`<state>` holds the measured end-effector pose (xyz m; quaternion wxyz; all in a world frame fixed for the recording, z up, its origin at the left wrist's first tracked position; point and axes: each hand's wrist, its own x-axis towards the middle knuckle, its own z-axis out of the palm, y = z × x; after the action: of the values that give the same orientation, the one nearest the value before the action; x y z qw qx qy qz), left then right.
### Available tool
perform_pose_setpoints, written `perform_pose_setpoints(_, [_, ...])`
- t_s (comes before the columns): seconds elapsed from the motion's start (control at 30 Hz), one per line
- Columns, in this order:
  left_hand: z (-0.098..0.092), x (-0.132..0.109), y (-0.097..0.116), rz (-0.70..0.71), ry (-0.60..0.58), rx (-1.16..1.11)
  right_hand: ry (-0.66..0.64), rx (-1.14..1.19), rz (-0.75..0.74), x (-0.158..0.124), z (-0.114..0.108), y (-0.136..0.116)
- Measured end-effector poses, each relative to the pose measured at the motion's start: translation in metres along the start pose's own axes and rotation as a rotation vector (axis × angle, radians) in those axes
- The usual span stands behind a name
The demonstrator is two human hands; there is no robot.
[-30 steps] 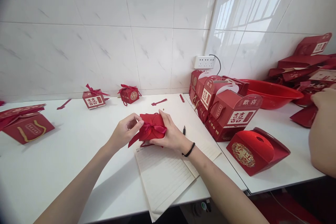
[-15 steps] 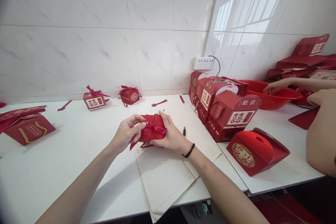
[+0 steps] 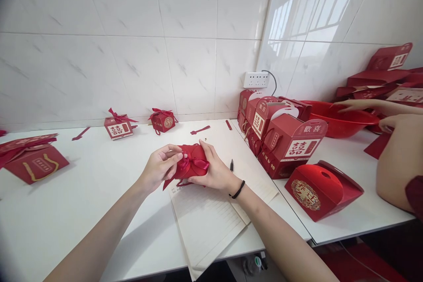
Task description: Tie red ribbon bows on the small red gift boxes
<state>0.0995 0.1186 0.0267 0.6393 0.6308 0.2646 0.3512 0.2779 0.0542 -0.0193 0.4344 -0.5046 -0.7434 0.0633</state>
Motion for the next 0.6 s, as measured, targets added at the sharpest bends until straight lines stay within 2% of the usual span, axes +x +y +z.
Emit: perform_pose_setpoints(0.6, [-0.0033, -0.002, 0.0071, 0.089, 0.093, 0.273, -0.01, 0.002, 0.01, 0.0003, -0.0011, -0.0007])
